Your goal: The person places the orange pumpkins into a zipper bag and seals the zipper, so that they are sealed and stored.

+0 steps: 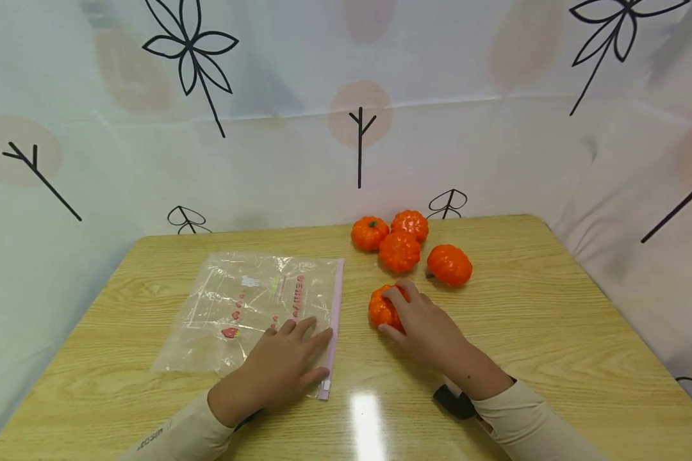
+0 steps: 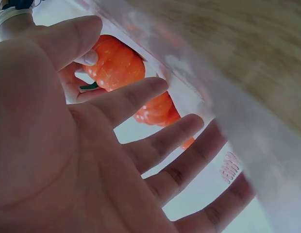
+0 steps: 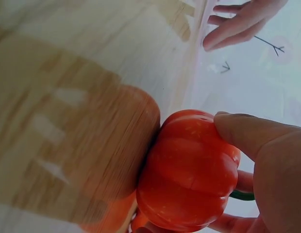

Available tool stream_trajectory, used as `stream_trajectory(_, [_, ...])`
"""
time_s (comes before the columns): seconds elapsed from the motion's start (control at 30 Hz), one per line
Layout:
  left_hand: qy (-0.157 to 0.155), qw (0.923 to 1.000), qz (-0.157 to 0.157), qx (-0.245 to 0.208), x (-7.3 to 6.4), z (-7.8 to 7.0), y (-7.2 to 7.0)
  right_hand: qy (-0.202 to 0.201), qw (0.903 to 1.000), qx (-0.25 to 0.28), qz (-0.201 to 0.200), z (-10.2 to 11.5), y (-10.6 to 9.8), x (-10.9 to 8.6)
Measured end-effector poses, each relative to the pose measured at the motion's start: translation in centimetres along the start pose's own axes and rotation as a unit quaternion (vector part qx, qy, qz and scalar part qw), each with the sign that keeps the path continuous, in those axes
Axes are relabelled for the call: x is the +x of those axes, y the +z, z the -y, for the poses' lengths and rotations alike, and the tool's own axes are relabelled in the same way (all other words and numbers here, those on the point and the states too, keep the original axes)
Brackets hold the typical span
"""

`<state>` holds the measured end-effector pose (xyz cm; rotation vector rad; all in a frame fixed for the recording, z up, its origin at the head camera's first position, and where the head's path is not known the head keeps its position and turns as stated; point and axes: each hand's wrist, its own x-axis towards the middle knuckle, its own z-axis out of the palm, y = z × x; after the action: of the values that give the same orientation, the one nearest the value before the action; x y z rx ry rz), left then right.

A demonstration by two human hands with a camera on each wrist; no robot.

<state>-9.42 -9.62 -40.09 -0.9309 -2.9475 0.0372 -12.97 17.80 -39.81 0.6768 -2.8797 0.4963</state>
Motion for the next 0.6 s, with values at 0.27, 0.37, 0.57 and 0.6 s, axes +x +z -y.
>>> stream_trajectory(0.27, [-0.003, 0.9996, -0.022, 0.017, 0.02, -0.21, 0.07, 0.006, 0.9999, 0.005, 0.011, 0.18, 0.02, 0.09])
stream_trajectory(0.37, [-0.009, 0.9997, -0.023, 0.005, 0.04, -0.35, 0.17, 0.01, 0.9998, 0.006, 0.018, 0.21, 0.08, 0.05])
stream_trajectory(0.57, [-0.024, 0.9997, -0.006, -0.005, 0.19, -0.51, 0.44, 0.011, 0.9997, 0.006, 0.02, 0.17, 0.27, 0.02])
stream_trajectory(0.6, [-0.025, 0.9996, -0.008, -0.003, 0.22, -0.52, 0.49, 0.011, 0.9997, 0.006, 0.02, 0.17, 0.3, 0.02])
